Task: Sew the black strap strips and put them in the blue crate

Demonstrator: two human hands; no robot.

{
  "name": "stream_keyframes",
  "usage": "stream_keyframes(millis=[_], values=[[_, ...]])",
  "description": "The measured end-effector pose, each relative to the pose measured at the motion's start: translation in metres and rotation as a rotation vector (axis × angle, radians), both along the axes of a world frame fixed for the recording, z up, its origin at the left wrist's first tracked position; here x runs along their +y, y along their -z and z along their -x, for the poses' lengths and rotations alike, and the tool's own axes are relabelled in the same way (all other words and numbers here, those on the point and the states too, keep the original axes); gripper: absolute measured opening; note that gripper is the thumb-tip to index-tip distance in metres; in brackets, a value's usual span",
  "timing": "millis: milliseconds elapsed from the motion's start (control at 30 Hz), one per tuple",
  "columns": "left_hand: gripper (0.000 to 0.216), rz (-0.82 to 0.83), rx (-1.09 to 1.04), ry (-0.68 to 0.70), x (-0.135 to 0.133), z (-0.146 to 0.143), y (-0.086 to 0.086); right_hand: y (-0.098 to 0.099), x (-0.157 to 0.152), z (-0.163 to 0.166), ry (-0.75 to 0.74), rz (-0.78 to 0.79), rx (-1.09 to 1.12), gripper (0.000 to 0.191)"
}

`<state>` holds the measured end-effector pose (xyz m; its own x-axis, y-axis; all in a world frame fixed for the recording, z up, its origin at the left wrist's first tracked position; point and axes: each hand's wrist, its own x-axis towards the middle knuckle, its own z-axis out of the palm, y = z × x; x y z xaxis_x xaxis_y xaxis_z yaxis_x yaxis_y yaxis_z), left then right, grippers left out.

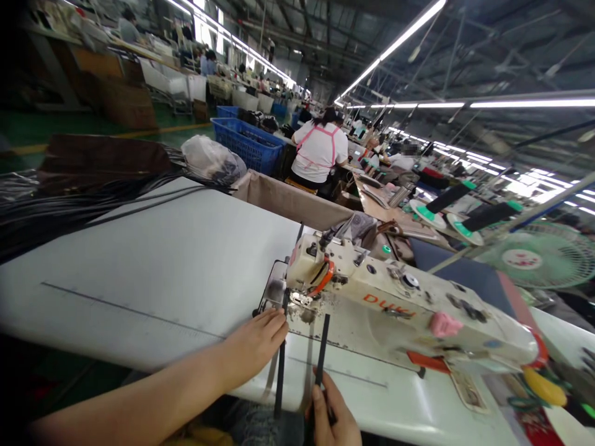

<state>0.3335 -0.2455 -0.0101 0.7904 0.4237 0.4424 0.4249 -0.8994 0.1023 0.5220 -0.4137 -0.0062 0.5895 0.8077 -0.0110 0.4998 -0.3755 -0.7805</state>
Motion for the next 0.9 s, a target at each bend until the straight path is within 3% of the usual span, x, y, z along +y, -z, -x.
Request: stream_keyframes(millis=[200, 500, 733, 900], values=[[0.030, -0.039, -0.013, -0.004, 0.000, 0.001, 0.000, -0.010, 0.018, -0.003, -0.095, 0.065, 0.081, 0.070], [0.029, -0.057, -0.023, -0.012, 0.001, 0.001, -0.002, 0.002, 0.021, -0.005, -0.168, 0.139, 0.100, 0.072], [0.027, -0.036, -0.052, -0.024, -0.001, 0.000, -0.001, 0.007, 0.020, 0.005, -0.078, 0.064, 0.056, 0.072], [0.022, -0.030, -0.048, -0.016, 0.000, 0.001, -0.003, 0.005, 0.021, 0.000, -0.114, 0.119, 0.118, 0.074]])
